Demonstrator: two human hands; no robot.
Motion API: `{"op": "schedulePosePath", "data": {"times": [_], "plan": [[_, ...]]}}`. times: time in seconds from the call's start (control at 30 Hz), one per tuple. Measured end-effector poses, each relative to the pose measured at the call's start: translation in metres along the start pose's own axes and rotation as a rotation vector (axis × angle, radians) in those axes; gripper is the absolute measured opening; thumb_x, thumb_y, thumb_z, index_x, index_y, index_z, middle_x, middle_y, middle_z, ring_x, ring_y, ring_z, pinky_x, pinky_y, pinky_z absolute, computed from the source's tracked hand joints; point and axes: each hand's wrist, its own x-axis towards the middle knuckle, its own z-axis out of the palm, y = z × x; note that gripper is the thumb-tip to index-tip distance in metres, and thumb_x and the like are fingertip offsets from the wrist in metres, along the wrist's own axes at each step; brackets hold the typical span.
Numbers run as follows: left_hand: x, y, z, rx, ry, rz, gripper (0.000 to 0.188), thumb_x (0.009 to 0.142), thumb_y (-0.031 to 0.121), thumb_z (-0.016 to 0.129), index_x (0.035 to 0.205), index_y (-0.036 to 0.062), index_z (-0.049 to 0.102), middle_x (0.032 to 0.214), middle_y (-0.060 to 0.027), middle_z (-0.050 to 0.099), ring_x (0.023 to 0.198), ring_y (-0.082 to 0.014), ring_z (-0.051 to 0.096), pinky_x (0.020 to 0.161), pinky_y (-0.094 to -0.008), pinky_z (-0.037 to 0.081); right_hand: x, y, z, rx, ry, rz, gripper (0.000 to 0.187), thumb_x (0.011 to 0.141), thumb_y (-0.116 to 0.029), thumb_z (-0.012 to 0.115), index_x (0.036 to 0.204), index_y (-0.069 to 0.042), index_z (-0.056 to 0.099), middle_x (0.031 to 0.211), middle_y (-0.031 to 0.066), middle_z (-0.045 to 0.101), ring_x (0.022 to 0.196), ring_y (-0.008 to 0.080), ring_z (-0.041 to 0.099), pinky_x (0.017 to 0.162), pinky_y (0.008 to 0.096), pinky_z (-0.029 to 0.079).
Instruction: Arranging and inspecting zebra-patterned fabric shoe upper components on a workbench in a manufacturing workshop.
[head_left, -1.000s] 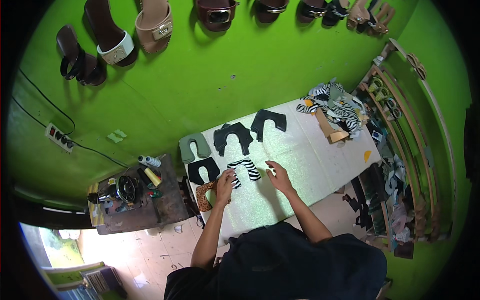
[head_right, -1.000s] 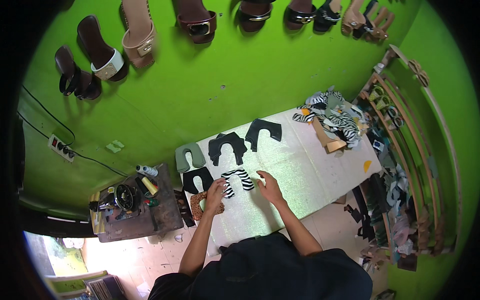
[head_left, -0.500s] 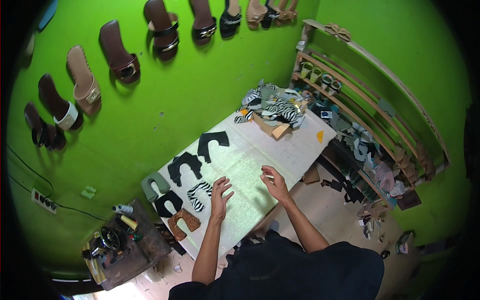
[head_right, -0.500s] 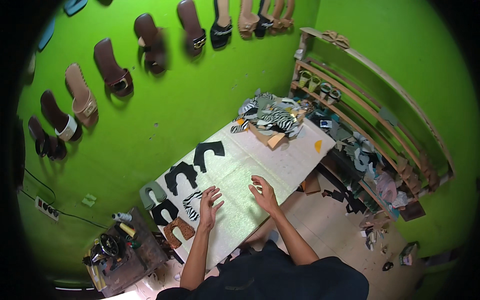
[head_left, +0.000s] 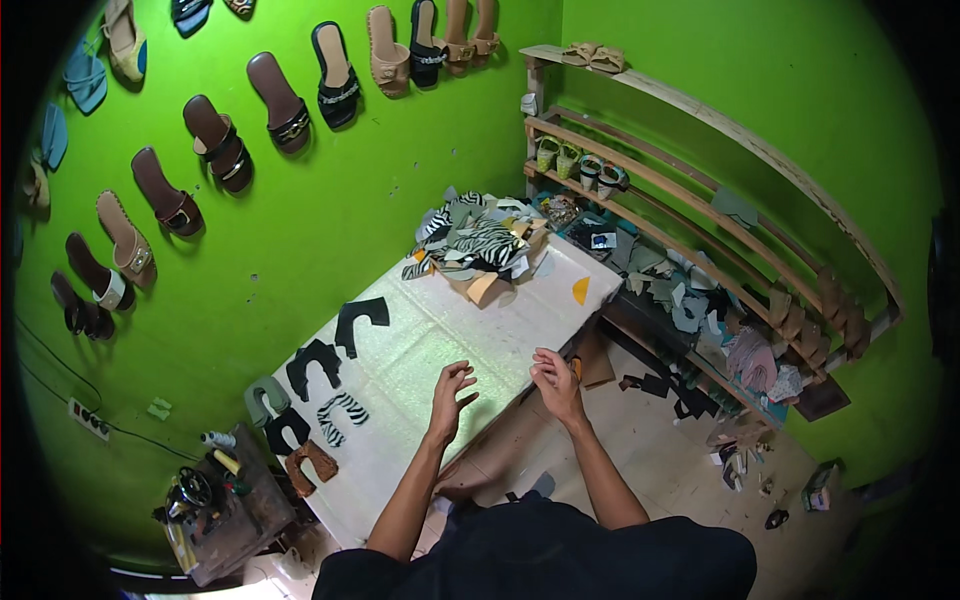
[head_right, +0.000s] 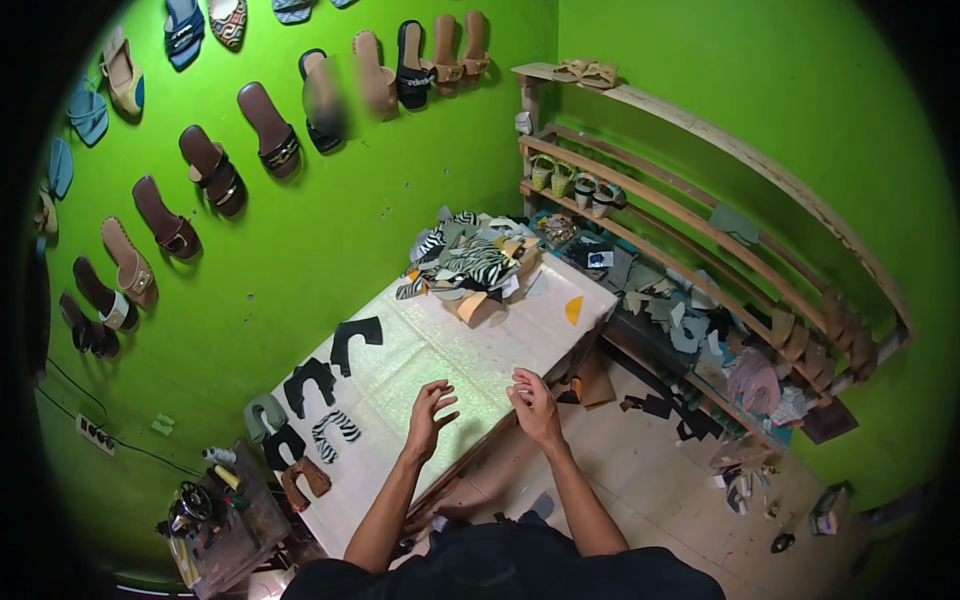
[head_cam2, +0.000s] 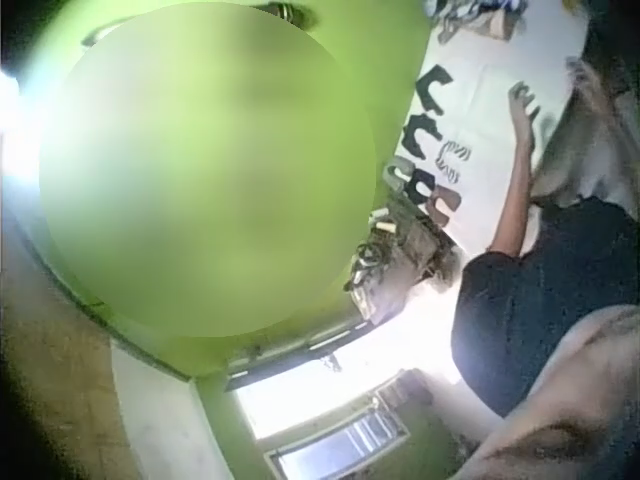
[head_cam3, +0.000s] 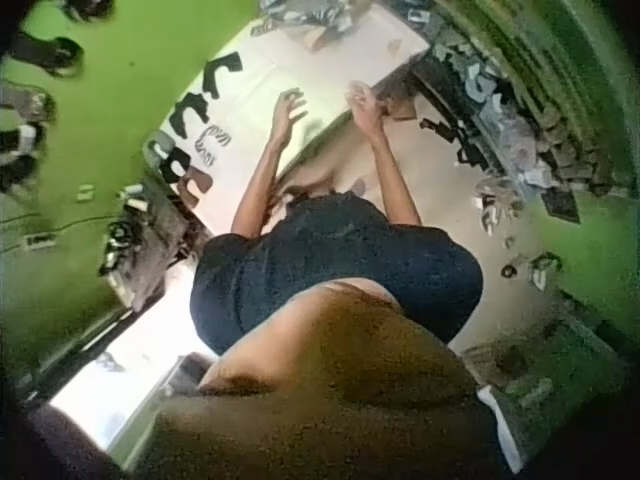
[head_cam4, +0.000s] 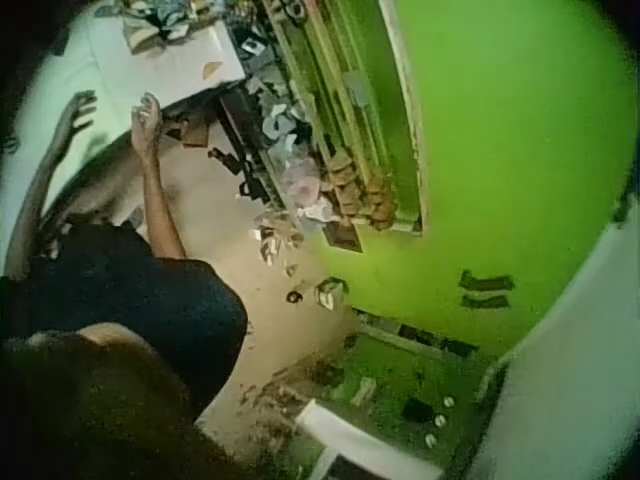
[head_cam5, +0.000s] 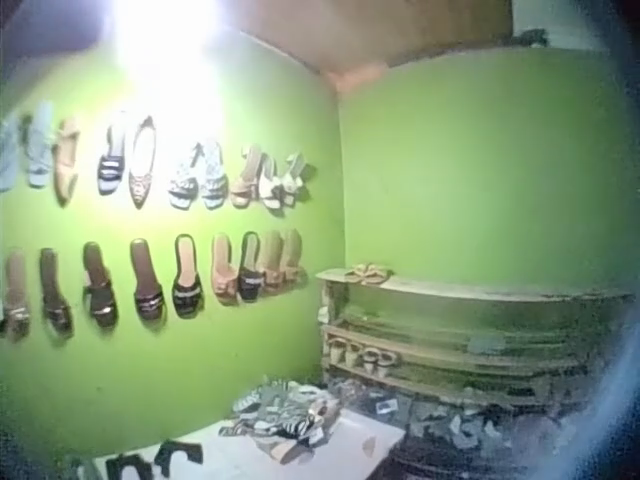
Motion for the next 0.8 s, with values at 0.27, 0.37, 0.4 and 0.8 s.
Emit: {"op": "schedulePosePath", "data": {"times": [0.27, 0.37, 0.4, 0.8], "plan": [[0.027, -0.01, 0.092, 0.019, -0.027, 0.029, 0.042, 0.1, 0.034, 0.05, 0.132, 0.007, 0.048, 0.13, -0.0108, 0.052, 0.113, -0.02, 0.054, 0.096, -0.0431, 0.047, 0.028, 0.008, -0.083, 0.053, 0.026, -0.031, 0.045, 0.093, -0.014, 0.065, 0.133, 0.003, 0.051, 0.122, 0.0183, 0.061, 0.104, 0.0202, 0.063, 0.091, 0.0325, 0.052], [0.038, -0.009, 0.105, 0.015, -0.009, 0.046, 0.042, 0.1, 0.034, 0.05, 0.132, 0.0071, 0.048, 0.13, -0.011, 0.052, 0.114, -0.0201, 0.054, 0.096, -0.043, 0.046, 0.042, 0.006, -0.096, 0.026, 0.015, -0.013, 0.046, 0.093, -0.014, 0.066, 0.133, 0.003, 0.051, 0.121, 0.0182, 0.062, 0.102, 0.0201, 0.064, 0.091, 0.0326, 0.053], [0.043, -0.008, 0.108, 0.014, -0.002, 0.048, 0.042, 0.1, 0.034, 0.05, 0.132, 0.0071, 0.048, 0.13, -0.011, 0.052, 0.114, -0.0201, 0.054, 0.096, -0.043, 0.046, 0.049, 0.007, -0.098, 0.027, 0.007, -0.014, 0.046, 0.093, -0.014, 0.066, 0.133, 0.003, 0.051, 0.121, 0.0182, 0.062, 0.102, 0.0201, 0.064, 0.091, 0.0326, 0.053], [0.147, 0.006, 0.107, -0.027, 0.083, 0.092, 0.039, 0.101, 0.035, 0.049, 0.13, 0.009, 0.05, 0.13, -0.0102, 0.053, 0.115, -0.0216, 0.055, 0.097, -0.0461, 0.046, 0.163, 0.024, -0.098, -0.087, -0.108, -0.079, 0.042, 0.092, -0.015, 0.067, 0.129, 0.0, 0.053, 0.118, 0.0156, 0.063, 0.098, 0.0207, 0.065, 0.087, 0.0337, 0.055]]}}
